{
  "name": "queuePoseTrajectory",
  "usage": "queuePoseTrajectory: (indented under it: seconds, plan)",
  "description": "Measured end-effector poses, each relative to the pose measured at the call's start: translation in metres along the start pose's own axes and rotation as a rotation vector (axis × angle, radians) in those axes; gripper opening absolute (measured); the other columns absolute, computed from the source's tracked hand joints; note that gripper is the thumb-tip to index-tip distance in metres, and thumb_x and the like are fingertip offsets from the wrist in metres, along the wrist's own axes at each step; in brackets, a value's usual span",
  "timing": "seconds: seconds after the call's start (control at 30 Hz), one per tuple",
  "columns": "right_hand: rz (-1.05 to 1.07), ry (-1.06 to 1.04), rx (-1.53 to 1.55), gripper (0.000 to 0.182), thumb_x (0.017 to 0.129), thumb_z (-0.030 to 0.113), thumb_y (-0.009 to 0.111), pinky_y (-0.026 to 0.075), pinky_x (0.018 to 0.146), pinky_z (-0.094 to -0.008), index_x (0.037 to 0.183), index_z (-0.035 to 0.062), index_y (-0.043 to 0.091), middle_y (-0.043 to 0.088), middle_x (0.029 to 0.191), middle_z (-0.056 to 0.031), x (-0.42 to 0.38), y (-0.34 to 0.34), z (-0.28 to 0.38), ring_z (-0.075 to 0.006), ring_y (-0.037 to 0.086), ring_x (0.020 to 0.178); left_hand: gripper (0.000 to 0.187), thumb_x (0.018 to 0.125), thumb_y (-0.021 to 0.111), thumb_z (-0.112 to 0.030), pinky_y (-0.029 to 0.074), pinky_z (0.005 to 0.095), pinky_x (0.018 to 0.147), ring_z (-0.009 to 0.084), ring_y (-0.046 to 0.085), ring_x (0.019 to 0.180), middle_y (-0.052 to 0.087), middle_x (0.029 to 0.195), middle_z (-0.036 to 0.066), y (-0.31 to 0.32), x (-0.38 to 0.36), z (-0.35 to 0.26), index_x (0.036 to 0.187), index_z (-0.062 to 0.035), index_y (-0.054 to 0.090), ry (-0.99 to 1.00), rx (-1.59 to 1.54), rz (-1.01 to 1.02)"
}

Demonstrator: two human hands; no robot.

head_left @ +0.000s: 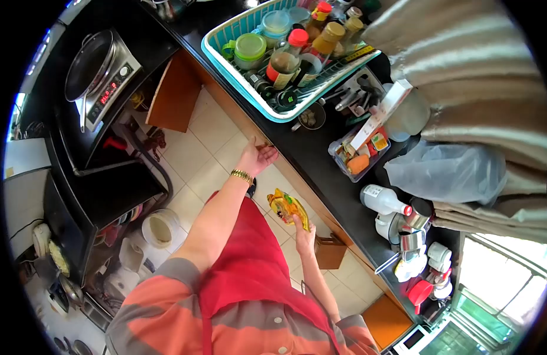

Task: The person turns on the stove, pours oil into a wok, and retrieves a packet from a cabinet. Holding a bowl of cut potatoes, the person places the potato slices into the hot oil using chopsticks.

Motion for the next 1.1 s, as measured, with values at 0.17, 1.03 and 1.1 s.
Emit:
queuePoseTrajectory:
  seconds: [0.17, 1.03, 1.1]
  plan:
    - [-0.034, 0.046, 0.063, 0.038, 0.101, 0.024, 0.069, 0.049, 0.096, -0.0311, 0.128, -0.0028, 0.067, 0.071, 0.118, -0.0073, 0.01, 0.012, -0.026, -0.0146, 0.063, 0.107, 0.054, 0.106, 0.05, -0.05, 0.052, 0.0514, 0.101, 0.0337, 0.057, 0.104, 0.056, 0.109, 0.018, -0.017, 0.024, 0.008, 0.119, 0.0021, 0.049, -0.078, -0.254, -0.08]
    - [0.044, 0.015, 0.551, 0.049, 0.112, 0.026, 0.047, 0.046, 0.114, -0.0566, 0.156, 0.0108, 0.035, 0.047, 0.152, -0.0145, 0.168, 0.285, 0.063, -0.0381, 0.051, 0.134, 0.088, 0.1, 0.064, -0.051, 0.052, 0.0324, 0.092, 0.0147, 0.059, 0.11, 0.053, 0.128, 0.006, -0.269, -0.19, -0.226, 0.164, -0.0093, 0.02, 0.366, 0.521, 0.017]
    - [-0.025, 0.019, 0.662, 0.047, 0.112, 0.028, 0.047, 0.043, 0.116, -0.0578, 0.155, 0.0113, 0.038, 0.046, 0.153, -0.0154, 0.183, 0.294, 0.056, -0.0375, 0.048, 0.138, 0.083, 0.103, 0.062, -0.048, 0.052, 0.0325, 0.092, 0.0148, 0.059, 0.111, 0.053, 0.129, 0.007, -0.276, -0.192, -0.23, 0.164, -0.0091, 0.021, 0.375, 0.514, -0.005]
Point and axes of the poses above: each hand's wrist, its own x-axis towards the middle knuckle, its own y-axis out of the palm, z = x × y, the point moved 9 cm from there along x, towards the middle knuckle
